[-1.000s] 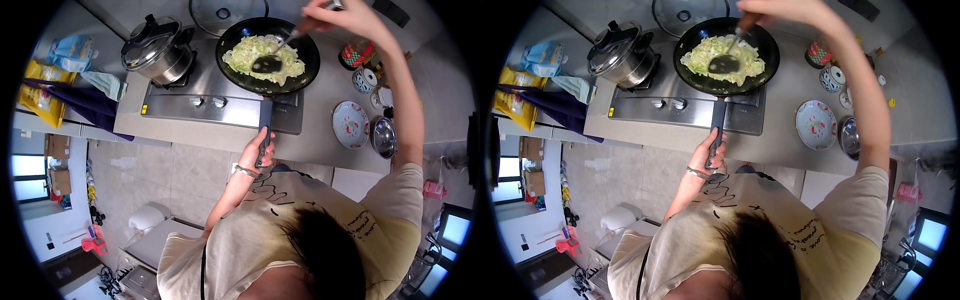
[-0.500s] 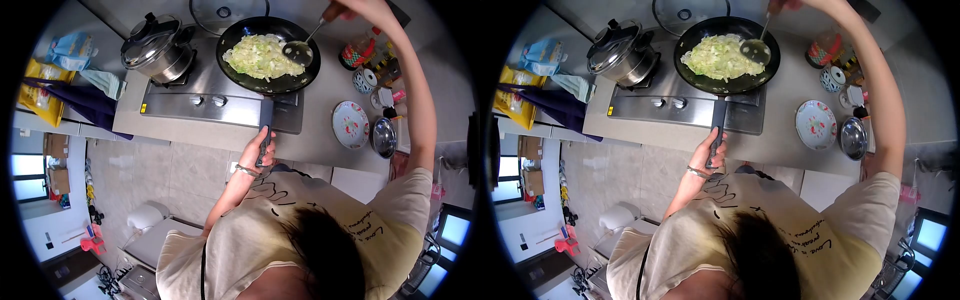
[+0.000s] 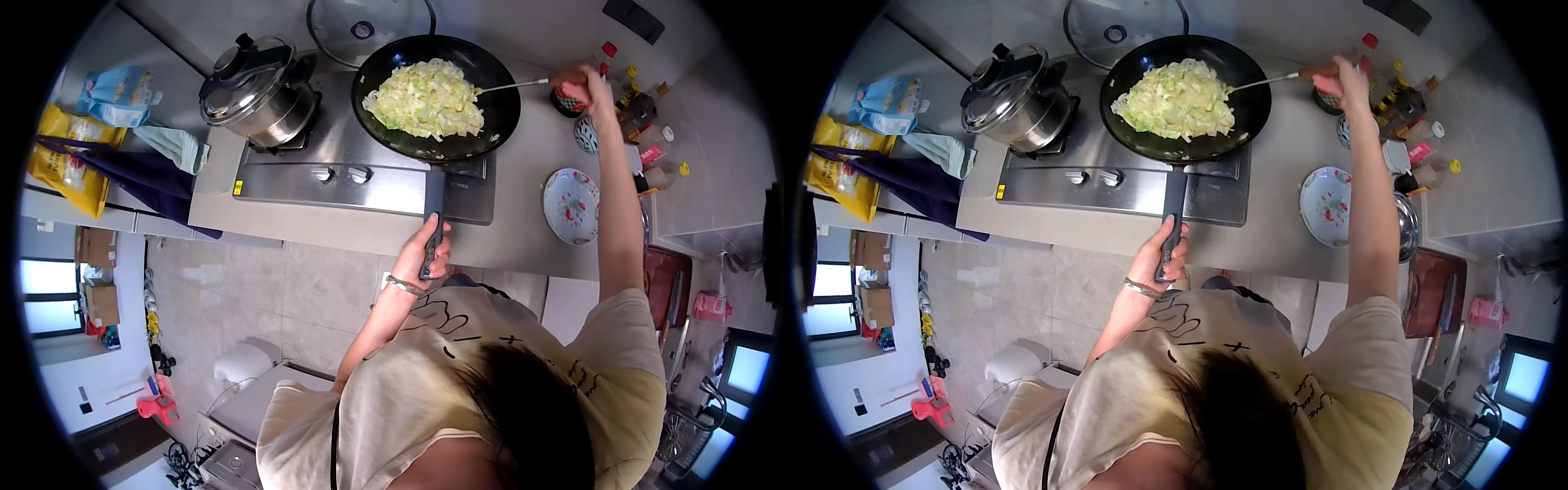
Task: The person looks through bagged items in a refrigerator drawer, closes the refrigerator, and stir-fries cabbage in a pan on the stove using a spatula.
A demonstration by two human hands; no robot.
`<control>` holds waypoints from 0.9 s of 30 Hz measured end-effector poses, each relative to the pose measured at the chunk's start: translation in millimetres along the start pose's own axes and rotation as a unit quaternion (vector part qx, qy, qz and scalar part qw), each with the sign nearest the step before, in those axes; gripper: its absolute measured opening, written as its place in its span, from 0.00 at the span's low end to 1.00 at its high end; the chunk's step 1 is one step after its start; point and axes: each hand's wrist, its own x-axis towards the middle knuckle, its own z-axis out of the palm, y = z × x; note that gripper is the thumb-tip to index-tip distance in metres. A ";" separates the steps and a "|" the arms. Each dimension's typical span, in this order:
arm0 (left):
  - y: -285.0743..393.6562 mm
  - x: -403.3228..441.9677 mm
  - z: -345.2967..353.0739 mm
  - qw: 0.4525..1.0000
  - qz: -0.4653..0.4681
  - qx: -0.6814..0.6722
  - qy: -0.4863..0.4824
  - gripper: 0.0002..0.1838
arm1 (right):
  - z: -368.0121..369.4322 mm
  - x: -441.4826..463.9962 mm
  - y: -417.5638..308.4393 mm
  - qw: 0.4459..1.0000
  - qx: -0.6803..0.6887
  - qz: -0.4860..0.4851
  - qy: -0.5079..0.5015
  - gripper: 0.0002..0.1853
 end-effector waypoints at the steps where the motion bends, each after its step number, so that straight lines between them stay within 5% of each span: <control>1: 0.9 0.2 1.3 1.000 -0.003 0.002 0.007 0.17 | 0.4 -11.6 8.4 0.997 0.051 0.041 -0.038 0.20; 4: 0.1 1.0 -0.1 1.000 -0.005 -0.002 0.003 0.18 | 30.0 -64.7 3.8 0.997 0.066 0.034 -0.017 0.20; 9: -0.2 2.6 -2.6 1.000 -0.005 -0.002 -0.004 0.18 | 48.9 -162.9 -17.6 0.962 -0.101 -0.217 -0.134 0.09; 11: -1.3 2.9 -3.1 1.000 -0.003 -0.001 -0.004 0.18 | 44.2 -205.0 -32.4 0.801 -0.324 -0.472 -0.178 0.07; 16: -0.8 1.5 -3.4 1.000 0.003 0.002 0.003 0.18 | 24.5 -211.3 -56.9 0.778 -0.318 -0.475 -0.261 0.08; 18: -0.1 0.4 -2.4 1.000 -0.003 0.004 0.008 0.17 | 24.7 -172.6 -71.7 0.915 -0.195 -0.292 -0.197 0.09; 22: 2.1 -0.6 -1.7 1.000 -0.001 0.006 0.005 0.17 | 21.3 -58.4 -98.0 0.949 -0.239 -0.162 -0.127 0.16; 27: 4.9 -1.0 -3.7 1.000 0.004 0.019 -0.002 0.18 | 49.3 31.7 -62.8 0.954 -0.140 -0.152 -0.216 0.18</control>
